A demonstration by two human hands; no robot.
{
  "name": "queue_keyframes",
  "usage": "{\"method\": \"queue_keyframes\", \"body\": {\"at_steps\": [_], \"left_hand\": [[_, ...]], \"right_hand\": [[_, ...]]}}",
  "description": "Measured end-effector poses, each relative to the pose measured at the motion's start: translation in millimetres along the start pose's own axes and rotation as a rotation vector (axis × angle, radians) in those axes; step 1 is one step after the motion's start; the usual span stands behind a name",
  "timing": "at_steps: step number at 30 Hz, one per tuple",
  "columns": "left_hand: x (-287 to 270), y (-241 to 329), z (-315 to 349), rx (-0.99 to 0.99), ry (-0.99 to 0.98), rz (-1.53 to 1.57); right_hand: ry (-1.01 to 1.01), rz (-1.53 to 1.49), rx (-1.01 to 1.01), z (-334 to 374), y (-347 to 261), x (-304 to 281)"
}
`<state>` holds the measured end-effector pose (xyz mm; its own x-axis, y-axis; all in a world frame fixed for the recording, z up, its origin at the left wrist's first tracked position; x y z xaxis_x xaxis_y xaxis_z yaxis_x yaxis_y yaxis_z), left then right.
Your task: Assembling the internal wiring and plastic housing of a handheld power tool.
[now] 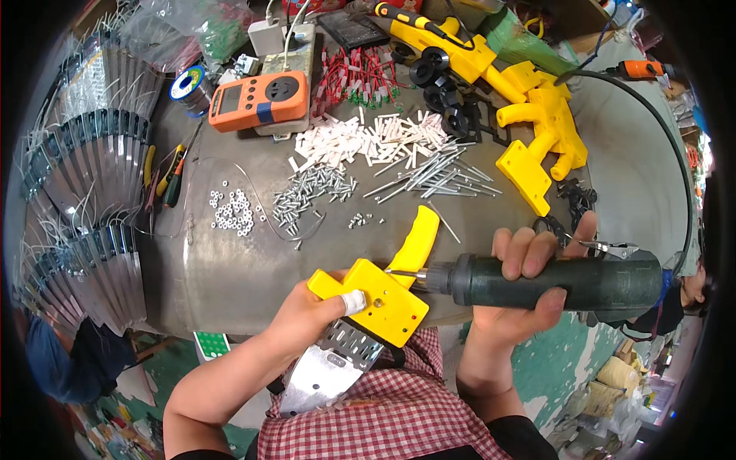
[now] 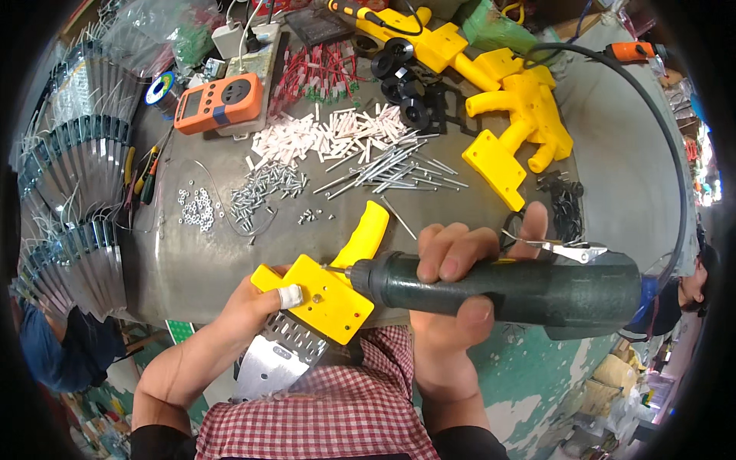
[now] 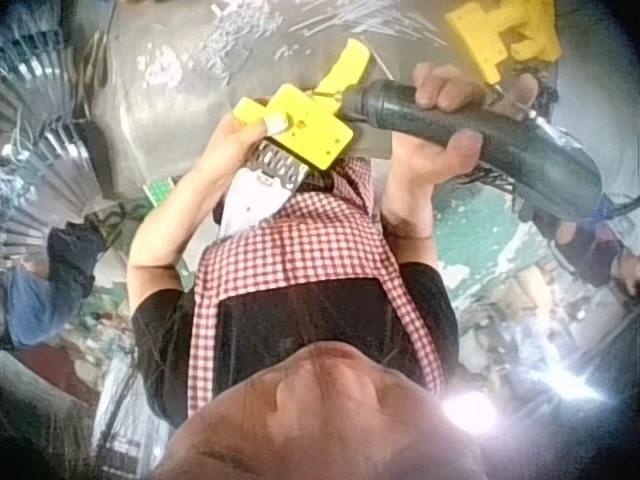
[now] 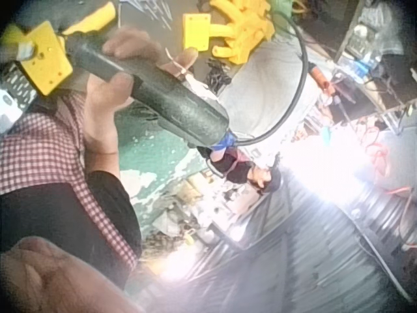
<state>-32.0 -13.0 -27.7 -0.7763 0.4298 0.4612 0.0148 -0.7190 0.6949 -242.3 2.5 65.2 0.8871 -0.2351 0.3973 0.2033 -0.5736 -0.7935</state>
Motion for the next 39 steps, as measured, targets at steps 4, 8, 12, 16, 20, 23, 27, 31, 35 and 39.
{"method": "queue_keyframes", "body": {"at_steps": [4, 8, 12, 16, 20, 23, 27, 31, 35, 39], "left_hand": [[-2.7, -1.3, -2.3, 0.003, -0.021, 0.015], [-2.4, -0.9, -2.1, 0.040, -0.028, 0.035], [-2.1, 0.8, -1.5, 0.037, -0.016, 0.033], [-0.4, 1.9, 0.5, 0.027, -0.001, 0.016], [0.5, 3.6, -0.2, 0.030, -0.011, 0.004], [-1.3, 0.6, -1.1, 0.042, -0.016, 0.003], [-0.9, 4.3, -0.2, 0.027, -0.038, 0.027], [3.4, -5.3, -2.1, 0.020, -0.028, 0.011], [3.1, -8.5, -3.8, -0.053, -0.015, -0.063], [3.0, -7.1, -0.7, -0.074, 0.000, -0.087]], "right_hand": [[-0.027, -0.063, 0.027, 2.5, -4.4, -2.7], [-0.046, -0.088, 0.042, 4.7, -4.8, -1.0], [-0.075, -0.088, 0.028, 7.1, -3.2, 2.0], [-0.074, -0.063, 0.034, 8.2, -2.6, 6.2], [-0.059, -0.027, 0.033, 10.8, -1.1, 5.6], [-0.068, -0.018, 0.028, 9.6, -0.7, 7.7], [-0.036, -0.198, 0.050, 1.9, 0.0, 4.5], [0.130, -0.522, 0.169, -16.8, 28.8, -18.0], [0.080, -0.099, 0.047, -25.4, 46.6, -16.5], [-0.026, 0.065, -0.019, -31.7, 44.7, -1.5]]}}
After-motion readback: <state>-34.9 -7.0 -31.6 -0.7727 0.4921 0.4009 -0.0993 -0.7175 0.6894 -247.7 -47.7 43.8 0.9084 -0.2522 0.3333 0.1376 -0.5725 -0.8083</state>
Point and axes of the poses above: each hand's wrist, its own z-axis away from the middle knuckle, its own x-axis out of the palm, y = z × x, the point moved 5 cm from there along -z, towards the middle knuckle, and after that the axes turned 7 degrees about -y, right-handed, at the moved point
